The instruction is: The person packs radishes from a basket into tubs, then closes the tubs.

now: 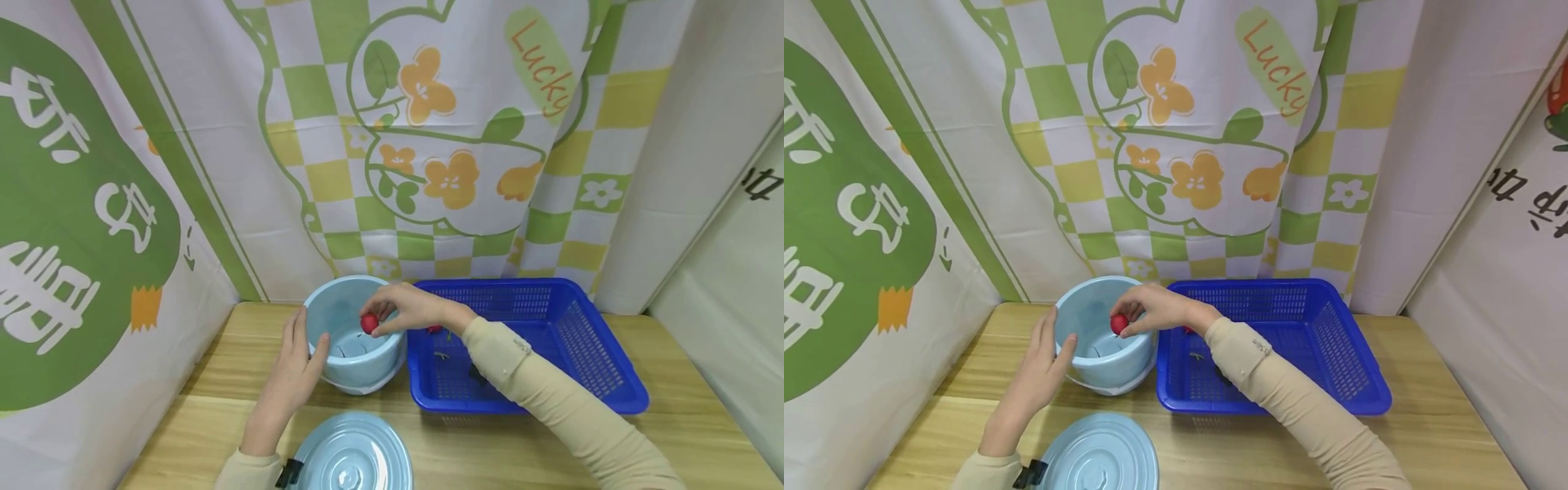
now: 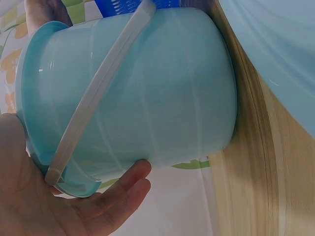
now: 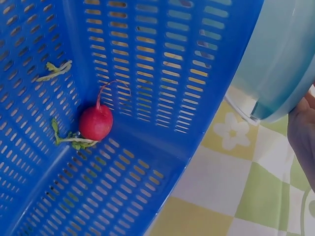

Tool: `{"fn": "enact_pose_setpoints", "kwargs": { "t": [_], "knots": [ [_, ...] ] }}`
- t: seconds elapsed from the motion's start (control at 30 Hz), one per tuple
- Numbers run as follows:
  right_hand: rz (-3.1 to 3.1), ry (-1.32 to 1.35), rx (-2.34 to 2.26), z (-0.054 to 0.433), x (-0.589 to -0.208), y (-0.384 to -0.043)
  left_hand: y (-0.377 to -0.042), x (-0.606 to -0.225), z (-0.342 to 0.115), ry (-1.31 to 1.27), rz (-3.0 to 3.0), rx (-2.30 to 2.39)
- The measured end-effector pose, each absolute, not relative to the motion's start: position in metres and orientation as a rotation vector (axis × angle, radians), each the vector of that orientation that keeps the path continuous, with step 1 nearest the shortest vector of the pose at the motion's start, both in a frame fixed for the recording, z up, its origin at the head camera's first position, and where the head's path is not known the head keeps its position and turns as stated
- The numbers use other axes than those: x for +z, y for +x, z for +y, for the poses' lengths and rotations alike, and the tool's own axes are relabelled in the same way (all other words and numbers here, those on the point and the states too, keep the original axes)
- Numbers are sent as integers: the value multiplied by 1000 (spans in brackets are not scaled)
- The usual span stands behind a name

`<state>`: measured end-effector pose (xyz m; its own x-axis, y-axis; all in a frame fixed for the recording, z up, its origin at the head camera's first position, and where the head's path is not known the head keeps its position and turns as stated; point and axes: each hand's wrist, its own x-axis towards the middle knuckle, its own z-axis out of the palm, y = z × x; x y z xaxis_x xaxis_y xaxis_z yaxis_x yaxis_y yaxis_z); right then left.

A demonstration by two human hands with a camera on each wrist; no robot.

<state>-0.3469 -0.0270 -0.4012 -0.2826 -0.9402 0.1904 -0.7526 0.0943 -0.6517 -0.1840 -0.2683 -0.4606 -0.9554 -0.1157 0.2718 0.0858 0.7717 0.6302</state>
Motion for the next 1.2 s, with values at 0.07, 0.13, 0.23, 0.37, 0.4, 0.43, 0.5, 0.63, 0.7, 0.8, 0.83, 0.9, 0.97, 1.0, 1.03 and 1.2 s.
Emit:
{"fn": "enact_pose_setpoints", "kwargs": {
  "t": [0.07,0.13,0.23,0.37,0.4,0.43,0.5,0.63,0.7,0.8,0.83,0.9,0.97,1.0,1.03,1.2],
  "knots": [
    [2107,-1698,-958,-28,-401,-347,-184,-460,-268,26,-2669,-972],
    [2113,-1703,-942,-29,-400,-346,-184,-460,-268,30,-2668,-972],
    [2127,-1703,-908,-30,-399,-346,-184,-460,-269,34,-2670,-973],
    [2144,-1687,-857,-32,-398,-345,-184,-460,-269,37,-2672,-972],
    [2148,-1680,-846,-32,-398,-345,-184,-460,-269,36,-2671,-972],
    [2150,-1673,-837,-33,-397,-345,-184,-460,-269,36,-2670,-972],
    [2156,-1667,-815,-33,-396,-345,-184,-460,-269,33,-2669,-972],
    [2161,-1666,-766,-34,-394,-345,-184,-460,-268,41,-2677,-974],
    [2163,-1661,-743,-35,-394,-345,-183,-461,-268,47,-2681,-974],
    [2171,-1657,-718,-36,-393,-345,-183,-461,-268,52,-2683,-975],
    [2175,-1653,-712,-36,-393,-345,-183,-461,-268,52,-2681,-975],
    [2177,-1657,-712,-36,-393,-344,-184,-462,-268,48,-2677,-973],
    [2176,-1661,-721,-37,-393,-344,-184,-462,-268,45,-2674,-973],
    [2177,-1664,-724,-37,-393,-344,-184,-461,-268,43,-2672,-971],
    [2177,-1667,-728,-37,-393,-344,-184,-461,-267,42,-2670,-969],
    [2182,-1660,-720,-37,-393,-343,-184,-461,-267,42,-2667,-964]
  ]
}}
